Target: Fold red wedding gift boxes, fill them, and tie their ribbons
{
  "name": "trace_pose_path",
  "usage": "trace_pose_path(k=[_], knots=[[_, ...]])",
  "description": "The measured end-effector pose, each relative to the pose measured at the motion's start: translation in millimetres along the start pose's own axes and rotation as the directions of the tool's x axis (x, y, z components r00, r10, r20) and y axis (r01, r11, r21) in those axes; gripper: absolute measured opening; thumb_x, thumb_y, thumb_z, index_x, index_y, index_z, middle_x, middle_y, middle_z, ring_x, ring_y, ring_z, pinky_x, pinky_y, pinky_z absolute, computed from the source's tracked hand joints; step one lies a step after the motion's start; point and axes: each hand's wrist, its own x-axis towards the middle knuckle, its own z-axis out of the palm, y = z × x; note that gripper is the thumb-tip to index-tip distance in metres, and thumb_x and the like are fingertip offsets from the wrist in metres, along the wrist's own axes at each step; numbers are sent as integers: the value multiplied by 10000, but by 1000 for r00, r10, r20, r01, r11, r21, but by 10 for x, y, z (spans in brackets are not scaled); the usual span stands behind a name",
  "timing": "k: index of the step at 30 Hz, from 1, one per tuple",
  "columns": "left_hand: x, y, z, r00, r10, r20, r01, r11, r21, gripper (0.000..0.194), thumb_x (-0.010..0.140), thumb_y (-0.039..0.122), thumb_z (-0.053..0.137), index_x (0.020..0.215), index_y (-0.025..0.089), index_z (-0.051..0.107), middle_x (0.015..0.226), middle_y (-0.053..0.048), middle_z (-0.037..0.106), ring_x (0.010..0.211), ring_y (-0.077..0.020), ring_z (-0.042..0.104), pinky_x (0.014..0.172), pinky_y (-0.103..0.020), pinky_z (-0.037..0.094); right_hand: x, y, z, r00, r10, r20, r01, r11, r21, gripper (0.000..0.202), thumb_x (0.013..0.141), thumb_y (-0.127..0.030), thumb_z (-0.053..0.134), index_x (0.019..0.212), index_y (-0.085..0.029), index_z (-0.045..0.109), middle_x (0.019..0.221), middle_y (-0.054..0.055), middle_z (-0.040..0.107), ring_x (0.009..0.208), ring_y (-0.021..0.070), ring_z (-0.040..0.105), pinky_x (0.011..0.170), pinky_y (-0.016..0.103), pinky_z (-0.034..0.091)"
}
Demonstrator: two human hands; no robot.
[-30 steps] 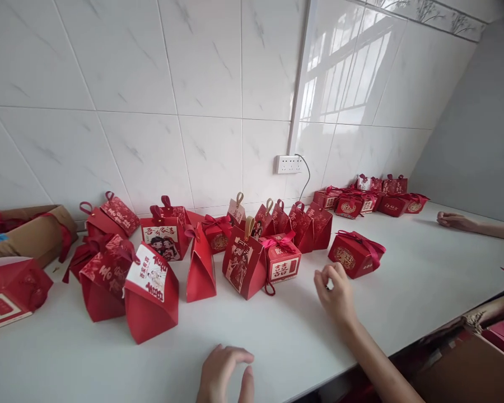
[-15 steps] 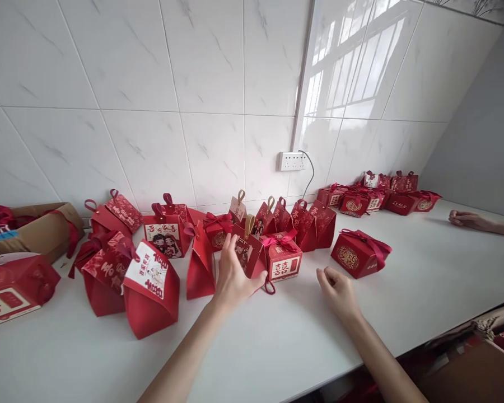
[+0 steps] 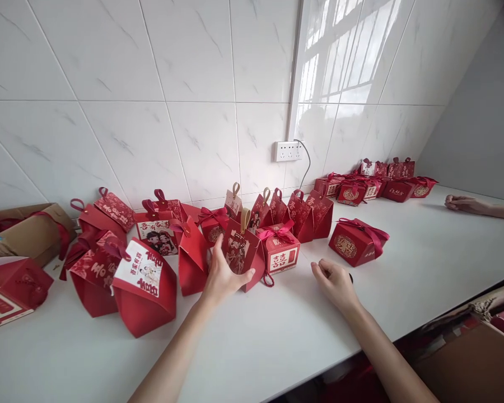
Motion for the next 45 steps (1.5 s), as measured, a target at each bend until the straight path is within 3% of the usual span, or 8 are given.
trace_pose_path(k=[3, 6, 10, 13, 20, 25, 30, 45], knots=[[-40, 91, -53, 994, 82, -73, -88, 992, -91, 1011, 577, 386, 737, 1393, 165, 183, 1445, -181, 289, 1357, -338, 264, 1109, -530, 247, 2, 13, 4, 1000, -3, -20, 3, 1000, -1, 390, 799, -434, 377, 549, -222, 167, 501, -48, 211, 448, 92, 241, 423, 236, 229], [-85, 197, -103, 995, 29, -94, -71, 869, -490, 950, 579, 519, 716, 1358, 210, 269, 1367, -136, 420, 1292, -334, 378, 1065, -487, 350, 3, 26, 9, 1000, 1, -28, -1, 1000, -7, 399, 804, -452, 375, 552, -223, 168, 506, -48, 206, 452, 93, 238, 422, 236, 225], [-156, 291, -138, 964, -189, 189, 248, 370, -895, 742, 673, 738, 487, 1202, 218, 492, 1200, -101, 588, 1151, -328, 528, 912, -466, 496, -2, 26, 11, 1000, -1, -10, 0, 1000, -24, 400, 793, -458, 379, 547, -221, 171, 508, -46, 203, 455, 93, 234, 422, 235, 227], [-219, 334, -138, 887, -158, 434, 459, 197, -866, 559, 770, 592, 516, 1199, 234, 516, 1153, -79, 628, 1063, -290, 593, 859, -451, 524, -7, 17, 4, 1000, -2, 0, 2, 999, -36, 395, 786, -454, 381, 551, -222, 165, 505, -45, 194, 450, 93, 225, 412, 237, 220], [-273, 489, -88, 796, -127, 591, 602, 77, -795, 455, 829, 374, 545, 1193, 103, 516, 1135, -148, 619, 1015, -234, 619, 867, -324, 533, -5, 12, -2, 999, 9, 43, -6, 998, -60, 390, 763, -459, 379, 540, -220, 167, 498, -43, 196, 447, 94, 225, 410, 240, 218], [-281, 589, -67, 820, -67, 569, 573, 86, -815, 487, 866, 383, 512, 1279, 131, 456, 1138, -149, 612, 1001, -264, 625, 748, -307, 571, -10, 9, -1, 996, 38, 76, -32, 996, -81, 382, 761, -448, 384, 540, -220, 170, 493, -42, 201, 446, 95, 229, 403, 239, 216], [-274, 565, -37, 849, -71, 523, 524, -5, -852, 554, 872, 465, 474, 1324, 153, 402, 1098, -130, 619, 907, -223, 647, 701, -276, 582, -8, 13, -2, 995, 51, 86, -44, 995, -88, 387, 753, -462, 381, 536, -220, 169, 496, -40, 198, 445, 96, 221, 404, 243, 210], [-273, 489, 5, 838, -85, 538, 534, -66, -843, 544, 874, 512, 414, 1247, 121, 476, 1105, -144, 604, 903, -215, 634, 715, -292, 587, 4, -12, -5, 994, 60, 86, -56, 997, -57, 390, 728, -466, 397, 510, -223, 184, 479, -43, 199, 436, 92, 215, 404, 249, 201]])
